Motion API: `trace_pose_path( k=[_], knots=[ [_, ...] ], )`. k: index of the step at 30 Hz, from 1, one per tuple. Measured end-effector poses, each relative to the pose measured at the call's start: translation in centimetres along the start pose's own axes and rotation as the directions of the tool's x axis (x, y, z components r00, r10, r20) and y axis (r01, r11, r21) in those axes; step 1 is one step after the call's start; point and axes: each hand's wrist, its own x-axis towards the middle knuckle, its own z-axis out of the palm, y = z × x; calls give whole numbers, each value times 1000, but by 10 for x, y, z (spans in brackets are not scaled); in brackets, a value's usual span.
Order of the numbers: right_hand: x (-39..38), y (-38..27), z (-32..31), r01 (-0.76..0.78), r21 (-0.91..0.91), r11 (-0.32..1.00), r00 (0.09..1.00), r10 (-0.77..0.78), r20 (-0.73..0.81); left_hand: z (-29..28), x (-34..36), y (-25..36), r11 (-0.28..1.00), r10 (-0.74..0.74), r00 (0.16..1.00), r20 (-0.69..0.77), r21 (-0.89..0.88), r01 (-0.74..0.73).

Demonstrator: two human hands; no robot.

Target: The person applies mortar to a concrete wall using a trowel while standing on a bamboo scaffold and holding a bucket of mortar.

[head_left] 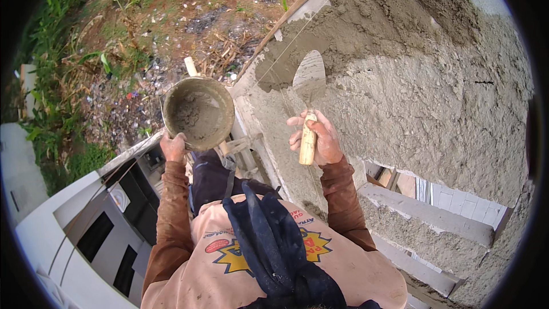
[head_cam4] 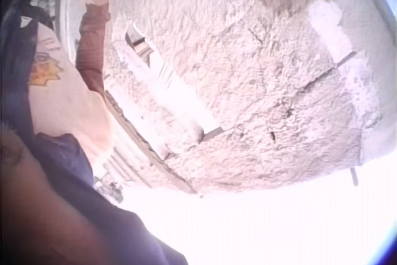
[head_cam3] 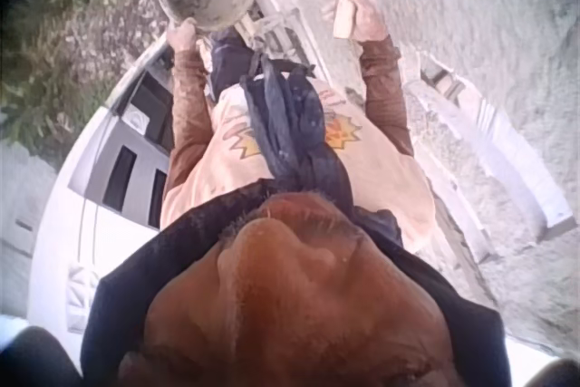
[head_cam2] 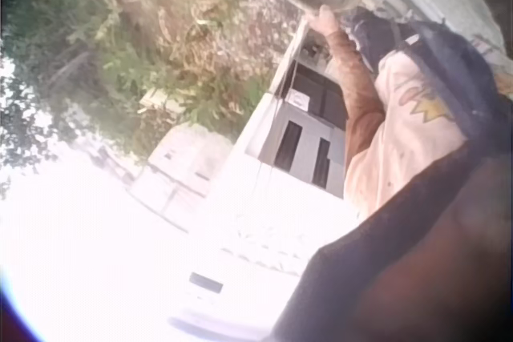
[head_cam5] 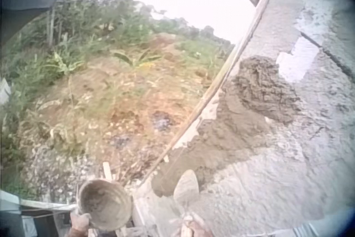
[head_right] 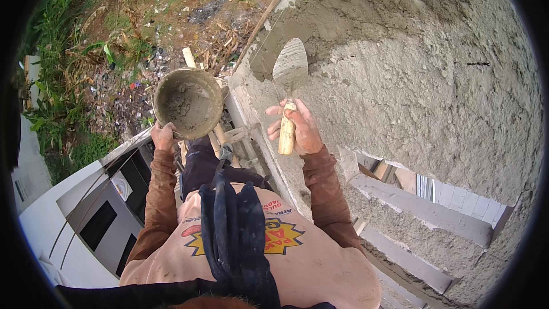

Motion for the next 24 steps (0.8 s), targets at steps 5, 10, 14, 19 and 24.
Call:
trace_pose_path(
  k=[5,10,14,19,24],
  knots=[
    [107,90,-47,-150,-534,832,965,6,-261,-5,-22,18,995,-84,996,-13,42,85],
    [131,70,-68,107,-935,339,802,-586,-120,-13,-23,-9,997,-28,999,24,70,26],
    [96,4,-30,134,-807,575,807,-536,-248,-4,-33,-14,993,43,995,87,104,-52],
    [58,-75,-14,159,-739,655,844,-478,-243,12,-53,6,982,72,988,134,165,-94],
    [13,-76,-21,89,-826,557,862,-458,-216,33,-78,27,975,46,978,205,204,-88]
  ],
)
